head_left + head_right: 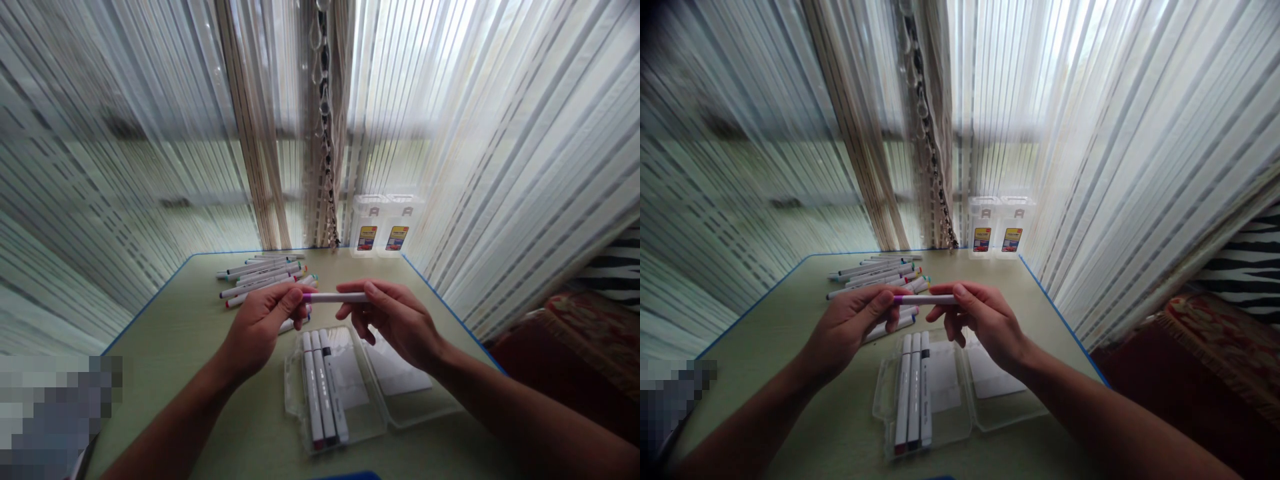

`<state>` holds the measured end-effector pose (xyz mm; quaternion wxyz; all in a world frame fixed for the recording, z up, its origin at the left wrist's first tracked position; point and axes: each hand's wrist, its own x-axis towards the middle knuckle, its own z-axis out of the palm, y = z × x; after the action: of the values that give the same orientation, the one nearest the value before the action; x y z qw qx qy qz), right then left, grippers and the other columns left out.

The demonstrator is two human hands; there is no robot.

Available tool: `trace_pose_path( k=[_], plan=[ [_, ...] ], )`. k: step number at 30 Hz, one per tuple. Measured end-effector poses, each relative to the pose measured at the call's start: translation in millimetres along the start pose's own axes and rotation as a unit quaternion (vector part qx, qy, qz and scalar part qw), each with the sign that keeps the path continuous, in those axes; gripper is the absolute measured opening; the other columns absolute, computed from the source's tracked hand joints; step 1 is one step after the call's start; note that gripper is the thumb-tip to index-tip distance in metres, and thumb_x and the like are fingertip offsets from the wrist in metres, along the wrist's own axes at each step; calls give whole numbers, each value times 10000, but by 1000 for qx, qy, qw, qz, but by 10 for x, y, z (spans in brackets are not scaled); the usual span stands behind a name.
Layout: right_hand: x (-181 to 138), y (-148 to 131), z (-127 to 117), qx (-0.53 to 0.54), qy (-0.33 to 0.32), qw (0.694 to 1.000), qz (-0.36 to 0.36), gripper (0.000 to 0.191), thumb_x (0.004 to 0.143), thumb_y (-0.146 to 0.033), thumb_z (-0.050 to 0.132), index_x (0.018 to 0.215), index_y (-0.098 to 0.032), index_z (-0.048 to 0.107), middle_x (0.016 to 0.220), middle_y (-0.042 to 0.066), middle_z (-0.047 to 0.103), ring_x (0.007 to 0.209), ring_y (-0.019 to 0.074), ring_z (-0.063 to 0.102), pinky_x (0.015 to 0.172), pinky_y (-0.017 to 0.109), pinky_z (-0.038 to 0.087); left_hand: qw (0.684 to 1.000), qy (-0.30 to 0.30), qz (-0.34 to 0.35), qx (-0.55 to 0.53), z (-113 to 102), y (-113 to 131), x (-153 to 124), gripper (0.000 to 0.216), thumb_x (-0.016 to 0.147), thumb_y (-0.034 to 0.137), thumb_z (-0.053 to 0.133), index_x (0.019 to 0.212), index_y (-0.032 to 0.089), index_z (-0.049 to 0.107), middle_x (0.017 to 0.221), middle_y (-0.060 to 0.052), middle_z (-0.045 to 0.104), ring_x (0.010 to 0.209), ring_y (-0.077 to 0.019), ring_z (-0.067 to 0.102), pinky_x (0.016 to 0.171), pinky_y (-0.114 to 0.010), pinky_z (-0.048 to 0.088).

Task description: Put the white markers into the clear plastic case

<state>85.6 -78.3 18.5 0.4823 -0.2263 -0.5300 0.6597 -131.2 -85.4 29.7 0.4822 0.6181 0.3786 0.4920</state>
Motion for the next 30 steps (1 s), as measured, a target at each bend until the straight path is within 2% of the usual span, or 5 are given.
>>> trace_pose_path(
  k=[10,15,19,23,30],
  plan=[
    [71,24,-26,42,68,997,-10,263,908,-337,613,980,-119,743,746,111,750,448,92,560,402,187,417,995,-5,-21,-102,-23,-51,-27,292,912,289,579,1070,75,701,739,-80,688,611,-127,564,613,-265,430],
    [106,-8,-38,79,114,990,14,219,845,-320,704,927,-123,754,642,60,723,411,69,558,356,134,385,986,-33,-17,-164,-14,-40,-40,308,909,285,583,1103,77,700,774,-105,705,621,-134,571,619,-270,428],
    [125,-1,-56,118,114,986,42,222,826,-294,722,934,-102,749,650,62,722,441,80,595,378,132,436,977,-52,-7,-208,-16,-32,-40,312,919,263,559,1118,69,700,823,-140,717,651,-149,588,620,-274,431],
    [140,23,-85,141,115,982,56,206,836,-265,705,921,-82,746,653,73,725,457,93,622,386,133,466,974,-74,9,-215,-24,-29,-45,319,933,236,529,1166,83,683,899,-166,724,682,-160,600,632,-284,437],
    [152,26,-107,142,152,975,79,166,875,-212,655,883,-70,741,649,86,726,456,97,639,383,124,479,980,-93,32,-175,-36,-50,-73,337,934,196,538,1252,158,643,957,-133,719,674,-125,588,653,-276,433]
  ],
)
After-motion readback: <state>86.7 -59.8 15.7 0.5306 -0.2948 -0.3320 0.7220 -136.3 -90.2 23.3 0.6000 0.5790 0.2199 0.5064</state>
